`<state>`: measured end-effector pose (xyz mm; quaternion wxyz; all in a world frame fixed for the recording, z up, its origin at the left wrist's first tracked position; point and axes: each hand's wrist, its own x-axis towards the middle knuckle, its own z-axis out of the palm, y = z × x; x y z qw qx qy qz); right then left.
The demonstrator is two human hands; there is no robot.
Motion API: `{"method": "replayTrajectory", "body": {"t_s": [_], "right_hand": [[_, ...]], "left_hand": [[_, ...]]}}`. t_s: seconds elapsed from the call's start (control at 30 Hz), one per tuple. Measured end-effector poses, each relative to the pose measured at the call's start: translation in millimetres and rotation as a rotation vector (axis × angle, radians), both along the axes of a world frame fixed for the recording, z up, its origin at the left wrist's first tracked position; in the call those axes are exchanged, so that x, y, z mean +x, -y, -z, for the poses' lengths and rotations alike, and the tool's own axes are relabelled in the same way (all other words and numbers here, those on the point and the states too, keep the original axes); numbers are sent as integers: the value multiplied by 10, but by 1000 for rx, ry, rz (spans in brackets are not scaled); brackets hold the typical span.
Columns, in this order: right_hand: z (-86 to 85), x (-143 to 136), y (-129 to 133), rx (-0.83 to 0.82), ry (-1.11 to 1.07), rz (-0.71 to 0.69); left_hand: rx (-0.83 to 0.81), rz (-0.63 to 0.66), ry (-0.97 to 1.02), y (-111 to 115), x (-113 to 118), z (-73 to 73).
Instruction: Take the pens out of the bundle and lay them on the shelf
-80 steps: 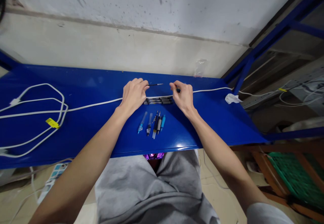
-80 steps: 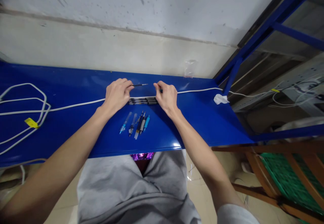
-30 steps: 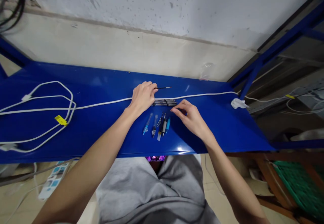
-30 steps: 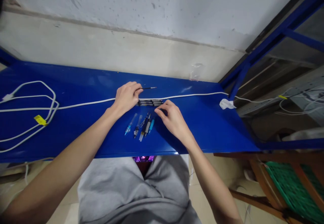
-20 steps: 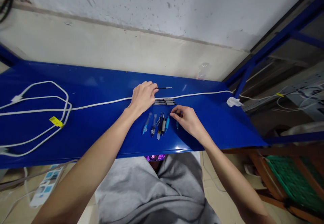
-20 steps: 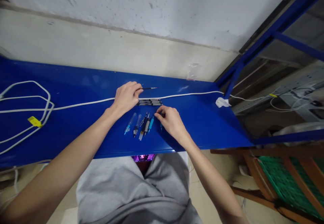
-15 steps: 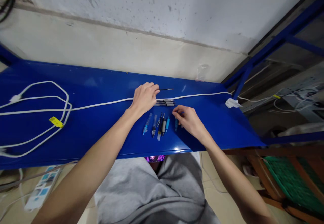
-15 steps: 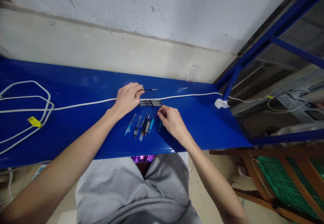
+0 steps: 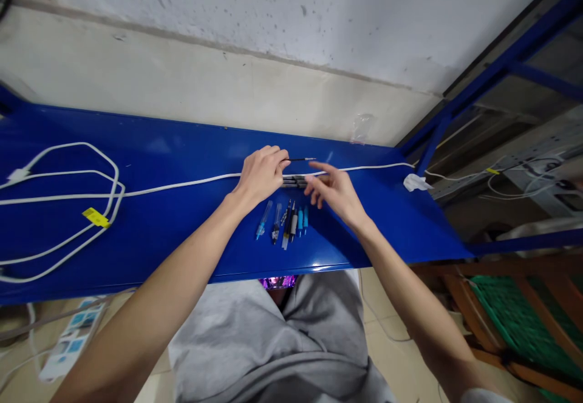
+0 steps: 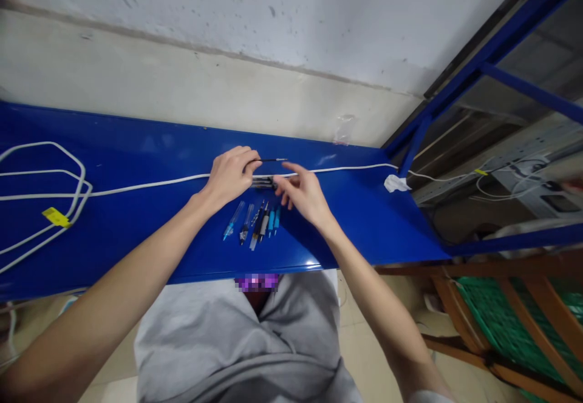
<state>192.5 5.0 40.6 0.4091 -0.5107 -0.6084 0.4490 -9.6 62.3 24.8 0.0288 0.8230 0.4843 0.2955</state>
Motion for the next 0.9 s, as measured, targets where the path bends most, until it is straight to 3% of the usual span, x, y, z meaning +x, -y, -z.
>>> {"method": "replayTrajectory", "body": {"t_s": [0.13,0.27,0.43,0.53,0.67,0.9], "right_hand": [[-21,-113,-378,57,-297,47],[-3,-136,-664,124,-282,110],[-21,92,-800,252,-301,244],[30,167,-723,182,-321,138],[110,70,-542,9,-215,-81],[135,-66,-453,-52,-148,-238]], "left_hand": [[11,52,78,-4,2,2],[-4,39,147,-24,-15,17],[4,35,193,-27,-16,24],[13,18,202,-10,-9,15],[-7,-2,211,2,-14,25],[-25,-13,191,-15,-27,57]]}}
